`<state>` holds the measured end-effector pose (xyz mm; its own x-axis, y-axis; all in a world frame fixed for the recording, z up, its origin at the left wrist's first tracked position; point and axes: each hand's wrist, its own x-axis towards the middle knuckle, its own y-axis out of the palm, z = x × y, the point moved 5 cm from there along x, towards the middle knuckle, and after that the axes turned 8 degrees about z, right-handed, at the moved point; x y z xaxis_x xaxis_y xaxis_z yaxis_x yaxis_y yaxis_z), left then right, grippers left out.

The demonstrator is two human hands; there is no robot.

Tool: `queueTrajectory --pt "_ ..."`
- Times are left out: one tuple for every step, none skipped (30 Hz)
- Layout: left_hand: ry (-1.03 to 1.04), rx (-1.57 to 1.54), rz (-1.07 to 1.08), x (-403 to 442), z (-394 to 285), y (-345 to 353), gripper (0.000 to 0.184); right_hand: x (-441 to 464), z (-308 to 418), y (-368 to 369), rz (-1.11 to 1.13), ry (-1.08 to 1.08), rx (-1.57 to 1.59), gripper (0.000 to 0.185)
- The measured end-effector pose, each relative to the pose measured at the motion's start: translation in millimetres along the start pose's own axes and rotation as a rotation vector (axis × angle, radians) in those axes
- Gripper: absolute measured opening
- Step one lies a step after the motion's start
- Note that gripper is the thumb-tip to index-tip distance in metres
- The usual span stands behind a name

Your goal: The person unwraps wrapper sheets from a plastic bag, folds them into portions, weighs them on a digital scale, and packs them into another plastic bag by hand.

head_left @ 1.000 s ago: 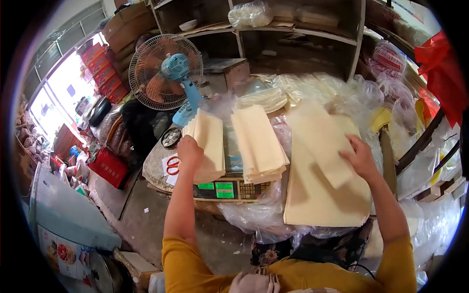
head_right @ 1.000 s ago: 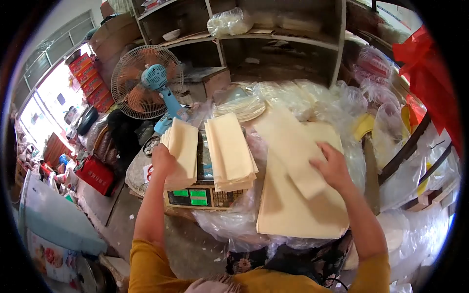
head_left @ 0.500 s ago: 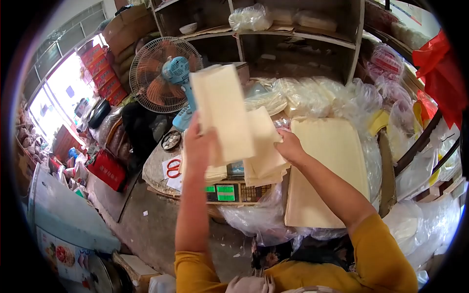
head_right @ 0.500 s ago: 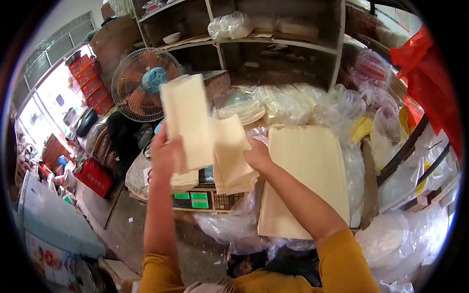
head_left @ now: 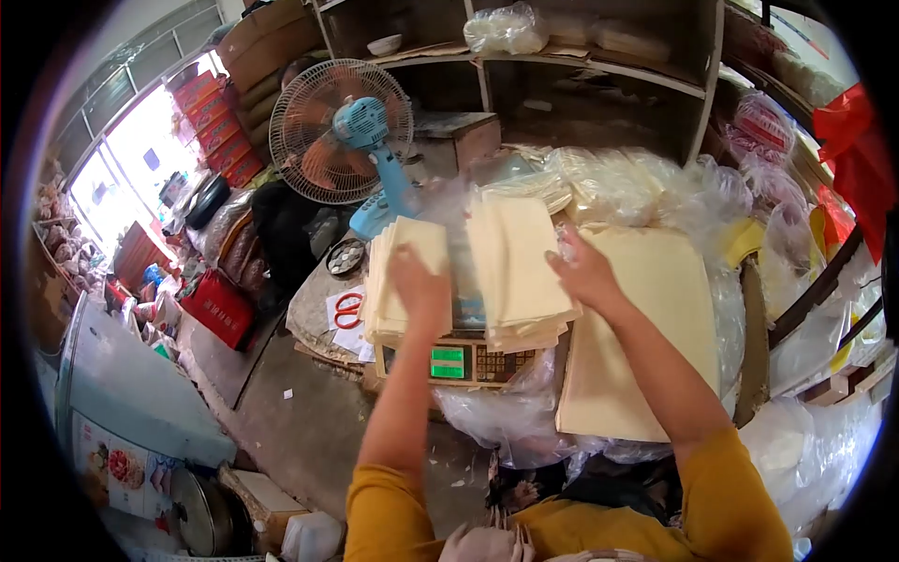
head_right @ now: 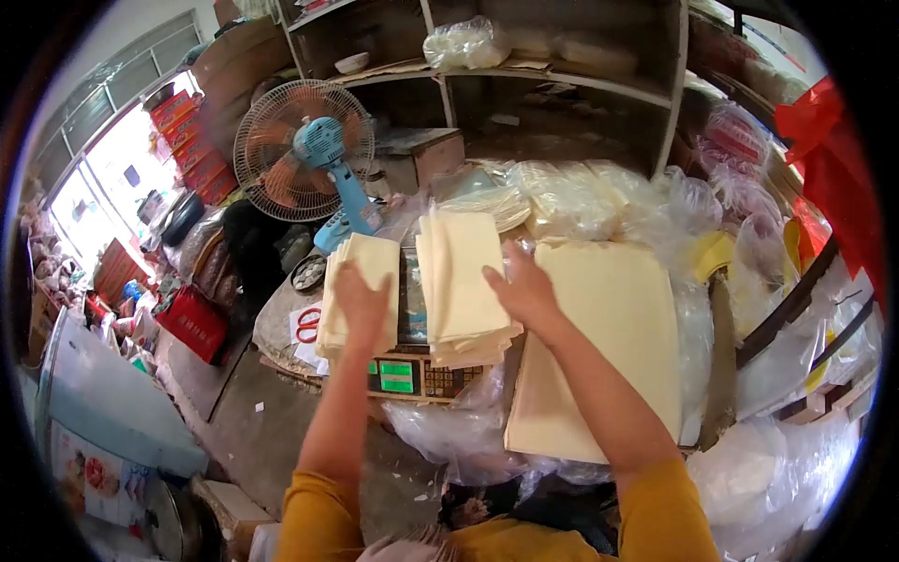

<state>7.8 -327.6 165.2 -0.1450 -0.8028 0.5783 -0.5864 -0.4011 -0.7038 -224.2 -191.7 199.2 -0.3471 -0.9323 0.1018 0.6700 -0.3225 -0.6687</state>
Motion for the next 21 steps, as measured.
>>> queueTrajectory --pt "-0.136 0.125 0.150 6 27 -14 0.068 -8 0 -13 -0.041 -0.039 0.052 0.058" --pt "-0.235 0.255 0.268 10 67 -7 0.075 -13 -4 -26 -0.087 -0.077 0.105 0.060" --pt "-0.425 0.266 0.425 9 71 -32 0.075 -17 -17 -34 -0.061 -0.053 0.170 0.060" --pt "-0.480 0.026 0.564 8 95 -22 0.073 -21 -31 -41 -0.033 -0.028 0.233 0.060" --pt "-0.530 -0.218 0.699 6 124 -6 0.071 -24 -48 -45 -0.004 0.019 0.241 0.061" --pt "-0.576 -0.466 0.828 1 137 6 0.069 -27 -64 -46 0.026 0.069 0.251 0.061" --pt "-0.585 -0.389 0.734 2 115 -17 0.057 -31 -75 -46 0.054 0.117 0.260 0.061" --pt "-0.568 -0.328 0.775 6 110 -22 0.058 -36 -80 -45 0.073 0.147 0.280 0.060" --pt "-0.552 -0.268 0.817 9 107 -25 0.058 -42 -83 -45 0.093 0.179 0.297 0.059" --pt "-0.537 -0.208 0.859 11 107 -24 0.059 -47 -87 -45 0.114 0.212 0.315 0.058" --pt "-0.553 -0.110 0.915 13 114 -22 0.065 -49 -91 -45 0.121 0.221 0.325 0.056" --pt "-0.541 -0.096 0.912 15 119 -20 0.067 -53 -96 -46 0.127 0.232 0.335 0.055" --pt "-0.526 -0.084 0.909 16 122 -17 0.069 -56 -99 -47 0.131 0.243 0.344 0.054" --pt "-0.510 -0.072 0.904 16 126 -14 0.071 -58 -101 -49 0.136 0.250 0.334 0.054" --pt "-0.516 -0.061 0.861 18 132 -10 0.072 -59 -103 -51 0.139 0.257 0.325 0.053" --pt "-0.477 -0.073 0.839 19 136 -5 0.072 -60 -104 -53 0.142 0.264 0.314 0.053" --pt "-0.439 -0.084 0.816 21 141 1 0.072 -60 -104 -54 0.147 0.265 0.312 0.053" --pt "-0.403 -0.095 0.792 22 141 2 0.072 -60 -105 -53 0.155 0.267 0.310 0.053" --pt "-0.407 -0.075 0.787 23 141 5 0.072 -61 -105 -52 0.164 0.269 0.309 0.053" --pt "-0.409 -0.055 0.779 26 140 9 0.071 -60 -107 -48 0.170 0.282 0.341 0.053" --pt "-0.412 -0.035 0.771 27 140 10 0.071 -59 -109 -44 0.176 0.294 0.374 0.053"
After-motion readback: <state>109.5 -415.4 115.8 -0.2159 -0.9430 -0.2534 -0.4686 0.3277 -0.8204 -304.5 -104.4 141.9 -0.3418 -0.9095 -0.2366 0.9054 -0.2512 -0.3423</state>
